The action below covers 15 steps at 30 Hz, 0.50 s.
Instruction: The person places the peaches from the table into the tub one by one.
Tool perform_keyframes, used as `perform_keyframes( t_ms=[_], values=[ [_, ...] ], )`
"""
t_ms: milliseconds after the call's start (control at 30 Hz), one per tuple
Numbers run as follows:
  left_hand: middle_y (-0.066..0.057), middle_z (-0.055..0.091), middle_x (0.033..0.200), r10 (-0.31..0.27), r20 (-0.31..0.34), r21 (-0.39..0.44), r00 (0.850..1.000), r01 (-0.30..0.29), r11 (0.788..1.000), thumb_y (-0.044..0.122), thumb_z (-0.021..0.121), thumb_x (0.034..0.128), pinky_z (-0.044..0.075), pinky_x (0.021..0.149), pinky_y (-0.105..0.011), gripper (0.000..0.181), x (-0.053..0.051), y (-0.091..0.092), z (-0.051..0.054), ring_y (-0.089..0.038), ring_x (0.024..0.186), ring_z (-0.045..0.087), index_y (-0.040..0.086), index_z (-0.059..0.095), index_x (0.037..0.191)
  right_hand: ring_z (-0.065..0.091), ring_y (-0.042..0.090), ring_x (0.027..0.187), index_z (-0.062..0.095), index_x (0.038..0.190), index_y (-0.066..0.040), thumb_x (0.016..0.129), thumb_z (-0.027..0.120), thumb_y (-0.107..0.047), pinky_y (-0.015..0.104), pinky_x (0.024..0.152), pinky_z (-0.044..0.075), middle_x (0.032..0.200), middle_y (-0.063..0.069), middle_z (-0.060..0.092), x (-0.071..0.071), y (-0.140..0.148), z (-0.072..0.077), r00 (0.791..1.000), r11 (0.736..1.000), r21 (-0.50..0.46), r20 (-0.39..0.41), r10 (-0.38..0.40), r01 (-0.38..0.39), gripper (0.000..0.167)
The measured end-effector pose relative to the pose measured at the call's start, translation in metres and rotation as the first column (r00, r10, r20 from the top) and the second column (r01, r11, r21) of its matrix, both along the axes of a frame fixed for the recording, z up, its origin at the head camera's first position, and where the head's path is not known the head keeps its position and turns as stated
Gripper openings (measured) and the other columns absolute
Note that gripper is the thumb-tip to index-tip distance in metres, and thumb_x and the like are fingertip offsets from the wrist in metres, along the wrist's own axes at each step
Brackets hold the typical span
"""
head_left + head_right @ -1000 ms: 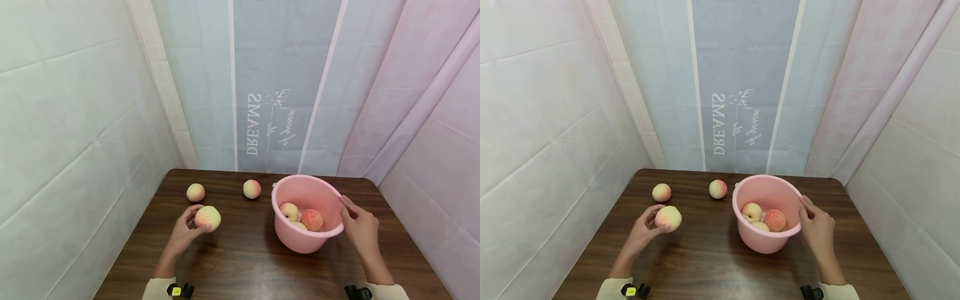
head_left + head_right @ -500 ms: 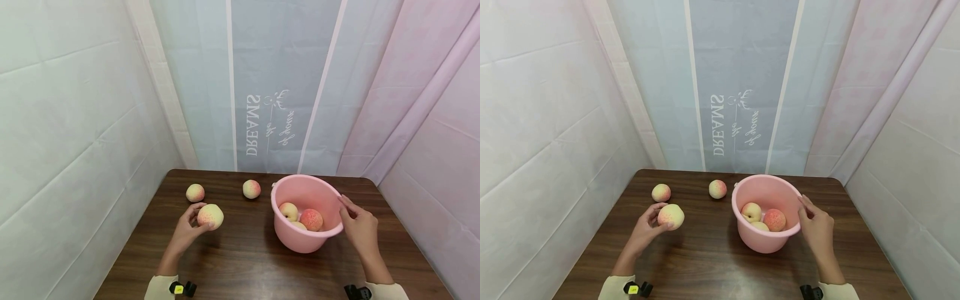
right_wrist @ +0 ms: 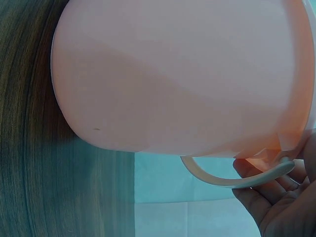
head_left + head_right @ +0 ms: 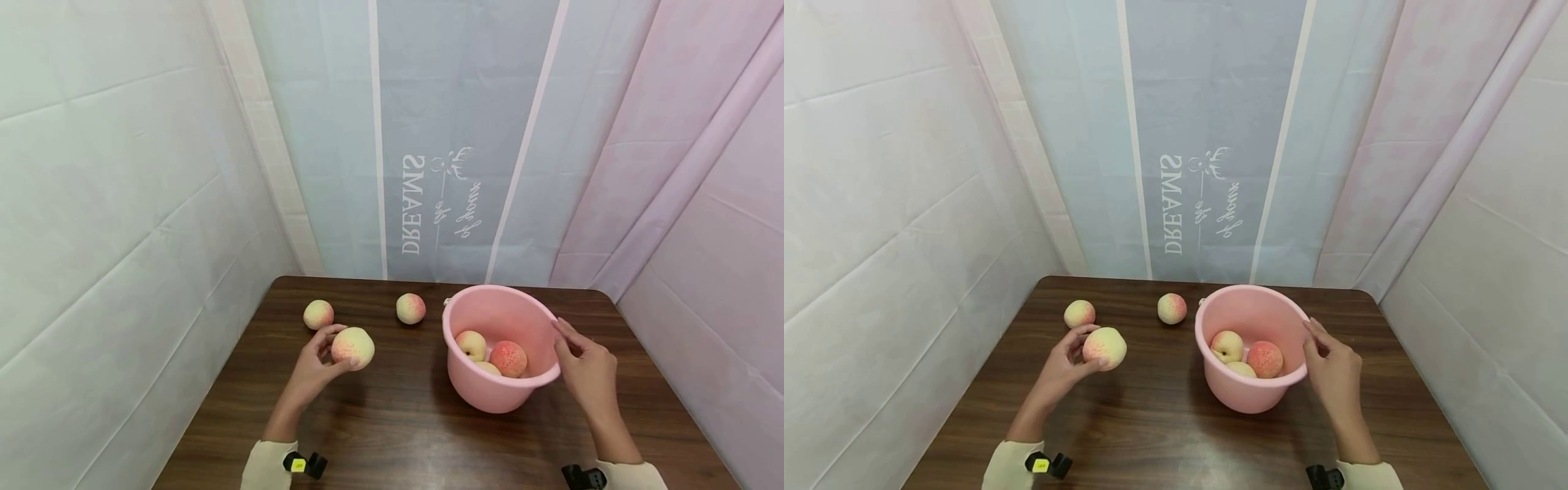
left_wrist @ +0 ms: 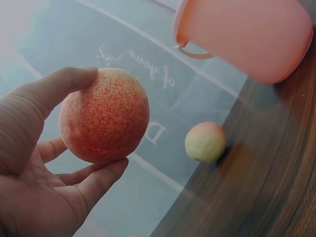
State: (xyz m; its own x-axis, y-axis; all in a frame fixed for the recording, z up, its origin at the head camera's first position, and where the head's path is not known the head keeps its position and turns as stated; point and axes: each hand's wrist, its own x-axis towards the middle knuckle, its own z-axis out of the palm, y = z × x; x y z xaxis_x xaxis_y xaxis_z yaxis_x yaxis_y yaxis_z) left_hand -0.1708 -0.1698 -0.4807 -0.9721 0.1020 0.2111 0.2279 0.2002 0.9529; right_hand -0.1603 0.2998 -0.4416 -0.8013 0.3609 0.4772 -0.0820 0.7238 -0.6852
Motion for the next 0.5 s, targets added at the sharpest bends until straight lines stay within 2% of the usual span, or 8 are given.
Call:
perform_keyframes(
  t_ms=[100, 233, 333, 433, 500],
  values=[
    [-0.01, 0.062, 0.121, -0.012, -0.003, 0.002, 1.0, 0.012, 1.0, 0.017, 0.085, 0.0828, 0.048, 0.094, -0.043, 0.062, -0.001, 0.003, 0.002, -0.026, 0.108, 0.06, 0.016, 0.056, 0.138, 0.053, -0.019, 0.089, 0.077, 0.119, -0.013, 0.094, 0.068, -0.015, 0.007, 0.066, 0.038, 0.122, 0.003, 0.071, 0.0, 0.001, 0.0, 1.0, 1.0, 0.004, -0.007, 0.006, -0.006, 0.026],
    [-0.01, 0.061, 0.122, -0.022, 0.012, 0.023, 1.0, 0.022, 0.999, 0.015, 0.087, 0.0813, 0.051, 0.09, -0.042, 0.063, -0.002, 0.006, 0.006, -0.028, 0.109, 0.058, 0.017, 0.057, 0.137, 0.068, 0.008, 0.097, 0.077, 0.119, -0.012, 0.095, 0.068, -0.015, 0.007, 0.065, 0.037, 0.122, 0.005, 0.071, 0.0, 0.001, 0.0, 1.0, 1.0, 0.018, -0.007, 0.01, -0.009, 0.026],
    [-0.011, 0.061, 0.123, -0.028, 0.021, 0.033, 0.999, 0.028, 0.999, 0.015, 0.087, 0.0814, 0.053, 0.09, -0.039, 0.064, -0.003, 0.008, 0.009, -0.028, 0.111, 0.058, 0.016, 0.056, 0.138, 0.069, 0.028, 0.104, 0.076, 0.12, -0.01, 0.095, 0.068, -0.014, 0.006, 0.065, 0.037, 0.123, 0.007, 0.071, -0.001, 0.001, -0.001, 1.0, 1.0, 0.019, -0.006, 0.016, -0.016, 0.026],
    [-0.01, 0.06, 0.125, -0.032, 0.027, 0.035, 0.999, 0.031, 0.999, 0.014, 0.087, 0.0814, 0.053, 0.09, -0.037, 0.066, -0.005, 0.01, 0.011, -0.027, 0.112, 0.057, 0.014, 0.055, 0.139, 0.068, 0.036, 0.106, 0.076, 0.12, -0.009, 0.095, 0.068, -0.012, 0.005, 0.066, 0.037, 0.123, 0.009, 0.07, -0.002, 0.001, -0.002, 1.0, 1.0, 0.012, -0.009, 0.022, -0.022, 0.027],
    [-0.009, 0.06, 0.126, -0.038, 0.029, 0.037, 0.999, 0.037, 0.999, 0.014, 0.087, 0.0815, 0.053, 0.091, -0.037, 0.066, -0.006, 0.011, 0.013, -0.028, 0.113, 0.056, 0.014, 0.055, 0.139, 0.068, 0.036, 0.107, 0.076, 0.12, -0.009, 0.095, 0.068, -0.012, 0.005, 0.067, 0.037, 0.123, 0.009, 0.07, -0.002, 0.001, -0.002, 1.0, 1.0, 0.009, -0.01, 0.022, -0.022, 0.027]
  ],
)
